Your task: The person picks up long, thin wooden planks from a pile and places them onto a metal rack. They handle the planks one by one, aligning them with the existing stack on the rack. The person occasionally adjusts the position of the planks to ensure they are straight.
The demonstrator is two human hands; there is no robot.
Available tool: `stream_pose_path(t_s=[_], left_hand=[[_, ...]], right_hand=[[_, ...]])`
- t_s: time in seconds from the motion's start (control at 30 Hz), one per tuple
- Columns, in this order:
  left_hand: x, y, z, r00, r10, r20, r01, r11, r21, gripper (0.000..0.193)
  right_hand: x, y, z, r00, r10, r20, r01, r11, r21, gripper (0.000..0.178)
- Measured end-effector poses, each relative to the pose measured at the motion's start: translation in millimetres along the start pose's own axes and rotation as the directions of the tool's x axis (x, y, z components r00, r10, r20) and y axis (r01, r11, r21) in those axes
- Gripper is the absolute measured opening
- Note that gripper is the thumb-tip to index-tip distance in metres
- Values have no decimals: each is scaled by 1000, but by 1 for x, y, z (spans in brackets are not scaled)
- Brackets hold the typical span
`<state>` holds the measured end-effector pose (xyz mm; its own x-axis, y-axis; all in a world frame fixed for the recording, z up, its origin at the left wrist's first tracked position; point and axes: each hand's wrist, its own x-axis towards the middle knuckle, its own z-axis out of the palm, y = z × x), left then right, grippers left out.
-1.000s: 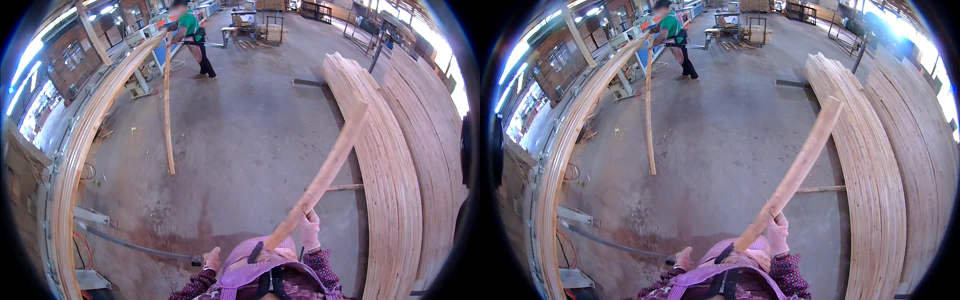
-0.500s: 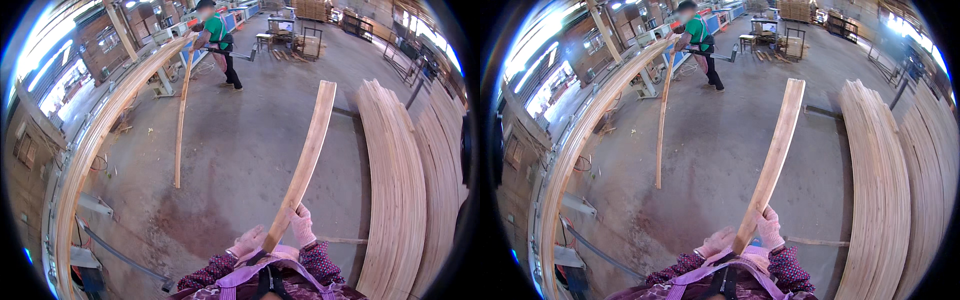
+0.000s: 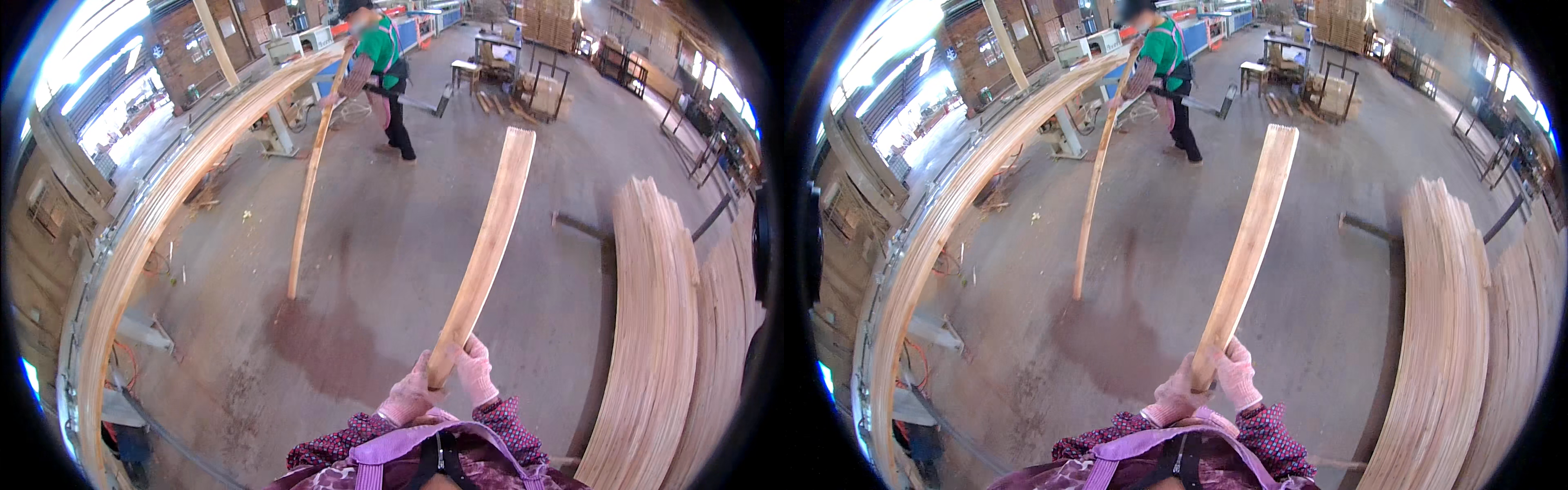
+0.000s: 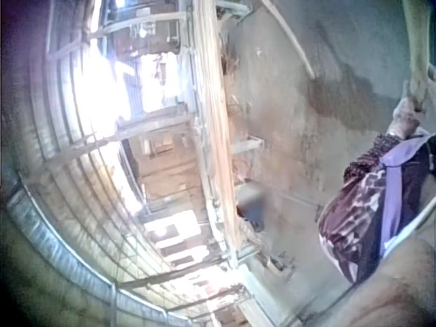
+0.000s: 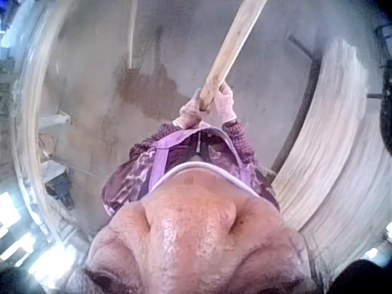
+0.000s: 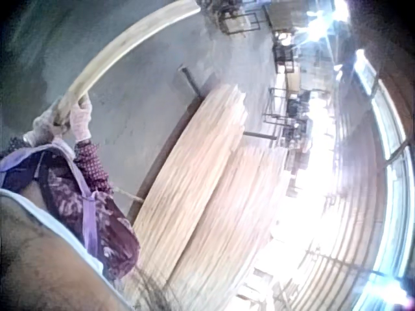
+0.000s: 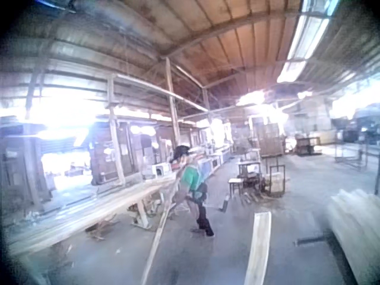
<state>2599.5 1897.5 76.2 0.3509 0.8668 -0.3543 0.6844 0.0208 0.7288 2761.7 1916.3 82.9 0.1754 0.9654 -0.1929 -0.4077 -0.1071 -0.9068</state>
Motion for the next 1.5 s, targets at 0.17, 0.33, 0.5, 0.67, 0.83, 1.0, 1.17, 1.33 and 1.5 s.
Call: stream_pose_path(t_s=[0.17,0.33,0.5,0.67,0.83,1.0,1.17,1.33,1.5], left_hand=[[109,17,-35,979,192,-72,-200,971,-132,85],[182,44,-63,959,181,-216,-190,981,-23,80],[247,50,-95,958,183,-223,-208,974,-95,67],[326,56,-120,964,46,-263,-64,996,-62,47],[395,68,-159,919,-54,-390,40,998,-44,66],[448,80,-201,911,-79,-404,52,996,-77,64],[479,71,-226,894,-214,-393,180,976,-123,63],[534,43,-257,923,-112,-367,49,983,-176,67],[595,37,-316,957,-66,-283,68,998,-3,62]], right_hand=[[86,-44,1,997,-70,-16,67,989,-130,34],[169,-77,2,991,-46,-123,28,989,-143,32],[244,-78,8,994,77,-78,-77,997,3,32],[346,-78,22,994,110,14,-110,994,-20,35],[447,-107,38,953,211,219,-231,971,69,33],[538,-131,52,953,178,245,-184,983,3,37],[605,-131,65,972,170,162,-177,984,29,42],[657,-125,88,990,115,86,-116,993,13,41],[706,-141,113,996,36,79,-43,995,85,43]])
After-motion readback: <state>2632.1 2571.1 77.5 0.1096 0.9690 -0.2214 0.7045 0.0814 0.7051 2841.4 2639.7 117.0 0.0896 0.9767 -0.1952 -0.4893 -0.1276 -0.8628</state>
